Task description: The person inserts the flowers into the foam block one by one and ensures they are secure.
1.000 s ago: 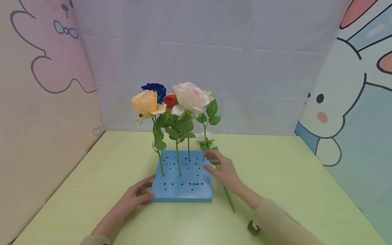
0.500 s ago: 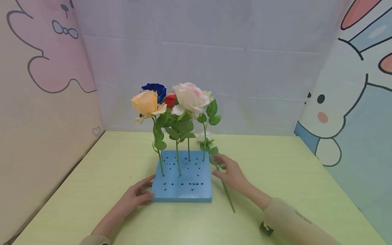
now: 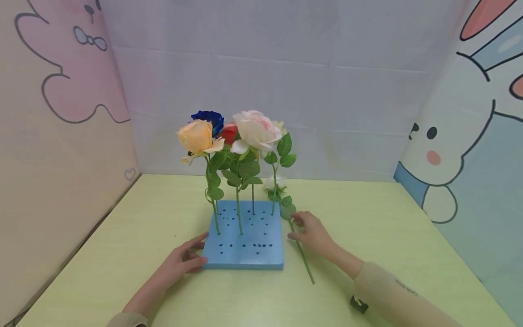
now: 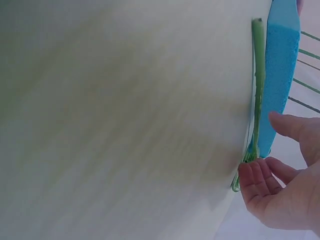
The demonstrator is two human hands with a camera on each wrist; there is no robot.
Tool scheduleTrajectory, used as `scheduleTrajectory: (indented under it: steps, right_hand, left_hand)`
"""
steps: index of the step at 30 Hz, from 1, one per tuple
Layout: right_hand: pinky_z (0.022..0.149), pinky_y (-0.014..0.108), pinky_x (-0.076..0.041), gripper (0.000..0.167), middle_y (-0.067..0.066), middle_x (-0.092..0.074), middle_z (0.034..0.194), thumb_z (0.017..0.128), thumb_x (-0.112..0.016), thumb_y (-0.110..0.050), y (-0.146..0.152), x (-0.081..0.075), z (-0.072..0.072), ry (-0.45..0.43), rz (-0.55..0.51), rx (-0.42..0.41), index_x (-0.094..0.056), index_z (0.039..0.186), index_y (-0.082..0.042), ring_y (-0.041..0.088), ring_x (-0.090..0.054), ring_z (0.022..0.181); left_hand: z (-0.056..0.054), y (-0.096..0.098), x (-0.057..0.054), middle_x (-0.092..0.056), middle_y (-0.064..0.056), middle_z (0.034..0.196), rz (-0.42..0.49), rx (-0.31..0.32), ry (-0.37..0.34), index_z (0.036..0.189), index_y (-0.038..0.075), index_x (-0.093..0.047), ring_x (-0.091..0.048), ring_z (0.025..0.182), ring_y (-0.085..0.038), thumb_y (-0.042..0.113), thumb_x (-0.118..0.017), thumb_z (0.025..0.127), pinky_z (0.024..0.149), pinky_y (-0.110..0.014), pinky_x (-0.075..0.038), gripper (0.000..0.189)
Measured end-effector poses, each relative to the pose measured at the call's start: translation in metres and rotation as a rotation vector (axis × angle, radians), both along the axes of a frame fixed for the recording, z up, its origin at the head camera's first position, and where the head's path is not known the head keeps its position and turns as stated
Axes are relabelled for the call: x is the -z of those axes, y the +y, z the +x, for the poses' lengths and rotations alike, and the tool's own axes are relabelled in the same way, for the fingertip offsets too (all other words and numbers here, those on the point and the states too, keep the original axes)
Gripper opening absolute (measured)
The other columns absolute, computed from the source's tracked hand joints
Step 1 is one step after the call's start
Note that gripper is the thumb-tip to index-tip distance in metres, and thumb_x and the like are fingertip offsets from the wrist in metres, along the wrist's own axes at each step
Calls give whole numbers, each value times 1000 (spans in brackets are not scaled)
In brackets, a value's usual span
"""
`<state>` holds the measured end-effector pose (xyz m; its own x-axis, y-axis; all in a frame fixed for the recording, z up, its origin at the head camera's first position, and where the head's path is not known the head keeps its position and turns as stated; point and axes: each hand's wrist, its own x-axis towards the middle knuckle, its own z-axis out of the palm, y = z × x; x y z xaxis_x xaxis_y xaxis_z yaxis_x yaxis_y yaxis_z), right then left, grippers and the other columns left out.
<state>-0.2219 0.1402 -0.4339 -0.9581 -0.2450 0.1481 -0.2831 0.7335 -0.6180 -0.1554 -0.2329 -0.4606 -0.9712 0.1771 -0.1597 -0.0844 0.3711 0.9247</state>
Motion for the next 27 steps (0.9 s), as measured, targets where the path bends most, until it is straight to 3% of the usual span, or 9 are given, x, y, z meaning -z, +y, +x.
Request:
scheduleTrajectory:
  steps: [6,14,18,27]
  right_hand:
    - [95,45,-53,62,13,-65,108,75,-84,-14,5,2,-8,-50,57,-33,-57,129,2,26,-61,102]
    - [74,30,-57,57,12,-67,93,72,-73,5,16,-2,-17,-164,-7,-70,-57,126,1,19,-64,83]
    - [66,25,-55,58,13,-69,94,69,-71,7,21,-6,-18,-178,4,-54,-59,125,-2,17,-63,80]
    - [56,26,-56,50,19,-70,96,74,-68,11,31,-17,-17,-193,-36,-59,-62,122,2,17,-65,70]
  left_hand:
    - [1,1,-1,-48,-23,143,-3,-2,5,153,15,-38,-61,95,-18,20,-70,90,83,-32,-60,71]
    - [1,1,-1,-48,-24,143,-8,5,15,152,14,-38,-60,94,-18,21,-70,90,83,-32,-60,71]
    - [1,1,-2,-47,-24,143,-3,11,13,153,14,-38,-60,93,-17,20,-70,90,82,-31,-60,71]
    - [2,1,-2,-46,-26,143,6,25,22,153,12,-36,-60,95,-17,18,-69,91,83,-33,-60,71]
